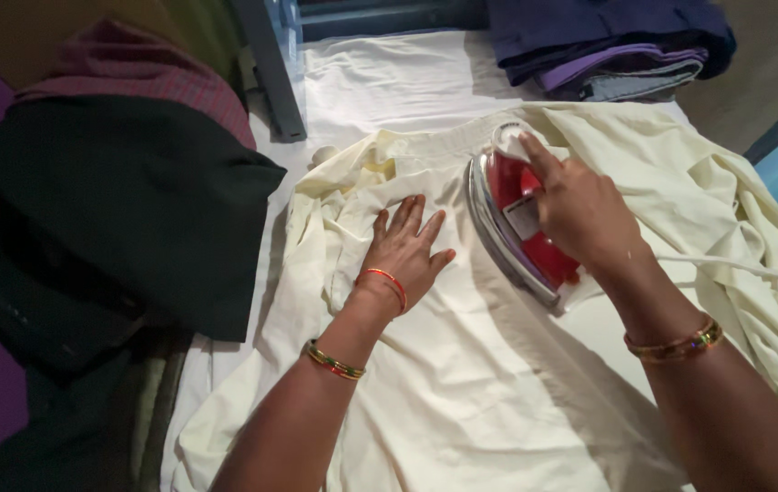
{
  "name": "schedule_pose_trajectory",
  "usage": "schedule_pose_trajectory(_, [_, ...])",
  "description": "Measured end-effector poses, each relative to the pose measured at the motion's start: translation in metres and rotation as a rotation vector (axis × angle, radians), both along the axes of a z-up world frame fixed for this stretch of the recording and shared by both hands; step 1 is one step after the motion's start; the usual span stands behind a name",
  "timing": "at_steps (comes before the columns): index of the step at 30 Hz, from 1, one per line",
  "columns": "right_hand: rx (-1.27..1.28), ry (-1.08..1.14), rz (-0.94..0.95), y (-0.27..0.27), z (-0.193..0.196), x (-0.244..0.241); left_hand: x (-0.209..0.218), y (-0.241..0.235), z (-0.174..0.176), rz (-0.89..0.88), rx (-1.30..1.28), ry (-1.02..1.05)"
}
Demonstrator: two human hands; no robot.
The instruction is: The person irons a shirt using an electric iron on a flat surface, moving the iron across the fabric and smoothing it by hand.
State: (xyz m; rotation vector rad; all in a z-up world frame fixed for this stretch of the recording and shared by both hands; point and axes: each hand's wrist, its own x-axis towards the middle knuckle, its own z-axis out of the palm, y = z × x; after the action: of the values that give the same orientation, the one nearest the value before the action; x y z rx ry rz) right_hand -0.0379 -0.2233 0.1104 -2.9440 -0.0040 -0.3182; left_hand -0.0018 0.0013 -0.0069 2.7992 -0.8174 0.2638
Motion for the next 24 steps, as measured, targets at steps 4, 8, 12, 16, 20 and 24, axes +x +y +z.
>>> schedule_pose_trajectory(4, [0.017, 0.042, 0.02, -0.008, 0.004, -0.036, 0.005, 0.003, 0.008, -0.037, -0.122, -0.119])
schedule_pose_trajectory(8, [-0.017, 0.215, -0.055, -0.016, 0.014, -0.081, 0.019, 0.002, 0.032, 0.186, -0.305, 0.013])
schedule_pose_trajectory(12, [-0.036, 0.401, -0.068, -0.031, 0.02, -0.121, 0.06, 0.007, 0.052, 0.337, -0.108, -0.295])
schedule_pose_trajectory(16, [-0.101, 0.596, -0.046, -0.05, 0.018, -0.142, 0.103, 0.01, 0.068, 0.386, 0.009, -0.445])
schedule_pose_trajectory(20, [-0.163, 0.635, -0.056, -0.053, 0.016, -0.144, 0.122, 0.017, 0.087, 0.443, -0.067, 0.16])
schedule_pose_trajectory(24, [-0.12, 0.598, -0.064, -0.042, 0.024, -0.138, 0.138, 0.026, 0.08, 0.452, -0.061, 0.118])
